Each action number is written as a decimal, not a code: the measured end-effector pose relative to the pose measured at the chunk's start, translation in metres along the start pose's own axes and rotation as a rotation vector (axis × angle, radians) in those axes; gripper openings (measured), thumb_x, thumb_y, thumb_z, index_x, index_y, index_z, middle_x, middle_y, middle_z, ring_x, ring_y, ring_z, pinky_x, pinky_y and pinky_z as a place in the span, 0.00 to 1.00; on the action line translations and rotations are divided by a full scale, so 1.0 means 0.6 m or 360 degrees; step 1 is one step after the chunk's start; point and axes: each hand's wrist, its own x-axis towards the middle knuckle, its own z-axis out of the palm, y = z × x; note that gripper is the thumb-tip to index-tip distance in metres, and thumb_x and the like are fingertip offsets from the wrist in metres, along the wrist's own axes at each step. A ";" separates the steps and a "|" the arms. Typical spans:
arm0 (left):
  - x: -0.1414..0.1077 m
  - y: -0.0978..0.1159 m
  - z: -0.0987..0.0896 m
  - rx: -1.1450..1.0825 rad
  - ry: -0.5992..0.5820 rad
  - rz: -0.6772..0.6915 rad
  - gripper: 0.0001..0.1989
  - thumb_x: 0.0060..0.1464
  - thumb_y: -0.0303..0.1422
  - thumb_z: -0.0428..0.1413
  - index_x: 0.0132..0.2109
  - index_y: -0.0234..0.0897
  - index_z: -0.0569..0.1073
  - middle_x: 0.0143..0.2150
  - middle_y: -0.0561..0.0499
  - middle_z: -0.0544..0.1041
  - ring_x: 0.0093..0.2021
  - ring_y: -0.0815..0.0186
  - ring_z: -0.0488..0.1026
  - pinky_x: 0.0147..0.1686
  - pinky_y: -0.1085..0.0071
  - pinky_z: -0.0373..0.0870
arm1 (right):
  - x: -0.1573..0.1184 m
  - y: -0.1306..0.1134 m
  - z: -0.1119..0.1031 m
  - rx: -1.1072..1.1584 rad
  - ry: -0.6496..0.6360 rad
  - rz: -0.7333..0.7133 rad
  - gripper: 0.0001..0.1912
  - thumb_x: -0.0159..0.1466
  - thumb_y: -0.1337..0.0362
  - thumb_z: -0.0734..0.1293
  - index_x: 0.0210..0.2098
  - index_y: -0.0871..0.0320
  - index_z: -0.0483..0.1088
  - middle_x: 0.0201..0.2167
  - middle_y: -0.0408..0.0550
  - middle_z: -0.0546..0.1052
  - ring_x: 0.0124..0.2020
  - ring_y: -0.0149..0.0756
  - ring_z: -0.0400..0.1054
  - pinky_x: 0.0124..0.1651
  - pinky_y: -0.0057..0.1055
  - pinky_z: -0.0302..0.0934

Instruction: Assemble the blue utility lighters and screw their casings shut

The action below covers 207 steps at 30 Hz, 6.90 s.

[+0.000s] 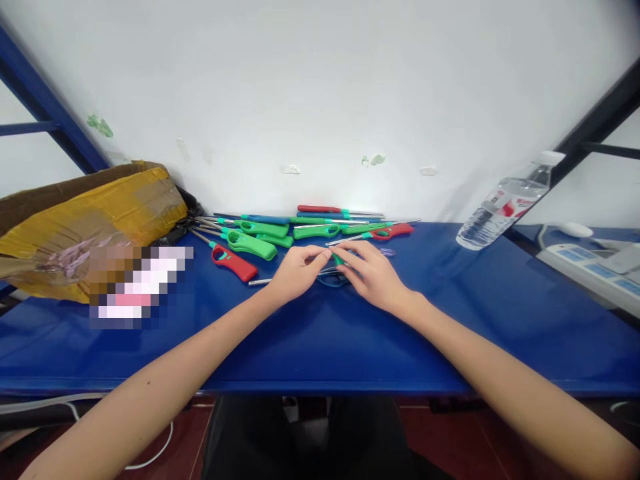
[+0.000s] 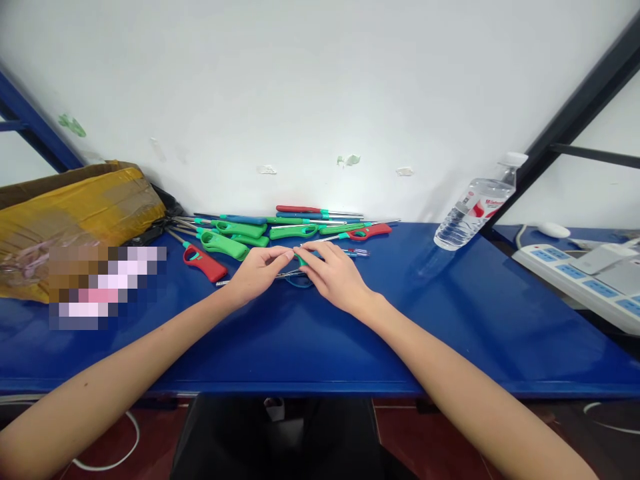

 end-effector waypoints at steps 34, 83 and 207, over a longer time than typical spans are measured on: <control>0.003 -0.063 -0.054 0.1094 -0.0515 0.0744 0.17 0.60 0.41 0.57 0.51 0.37 0.78 0.50 0.41 0.76 0.51 0.55 0.71 0.53 0.59 0.67 | -0.002 0.009 -0.007 0.0219 -0.0487 0.0009 0.13 0.70 0.65 0.61 0.50 0.56 0.74 0.46 0.49 0.80 0.49 0.44 0.69 0.54 0.46 0.66; -0.004 -0.052 -0.019 0.0948 -0.0345 0.0639 0.11 0.60 0.38 0.58 0.46 0.39 0.79 0.48 0.46 0.77 0.48 0.60 0.73 0.51 0.64 0.70 | -0.005 0.004 -0.016 0.0226 -0.0421 0.0090 0.19 0.64 0.70 0.62 0.54 0.59 0.70 0.43 0.54 0.78 0.50 0.45 0.69 0.50 0.43 0.68; -0.006 -0.052 0.006 0.1081 0.0001 0.0349 0.09 0.57 0.38 0.55 0.35 0.37 0.71 0.34 0.48 0.76 0.35 0.61 0.73 0.39 0.65 0.69 | -0.014 0.044 0.004 -0.0529 -0.0364 -0.0435 0.15 0.71 0.65 0.58 0.35 0.59 0.74 0.30 0.48 0.80 0.26 0.33 0.68 0.33 0.31 0.55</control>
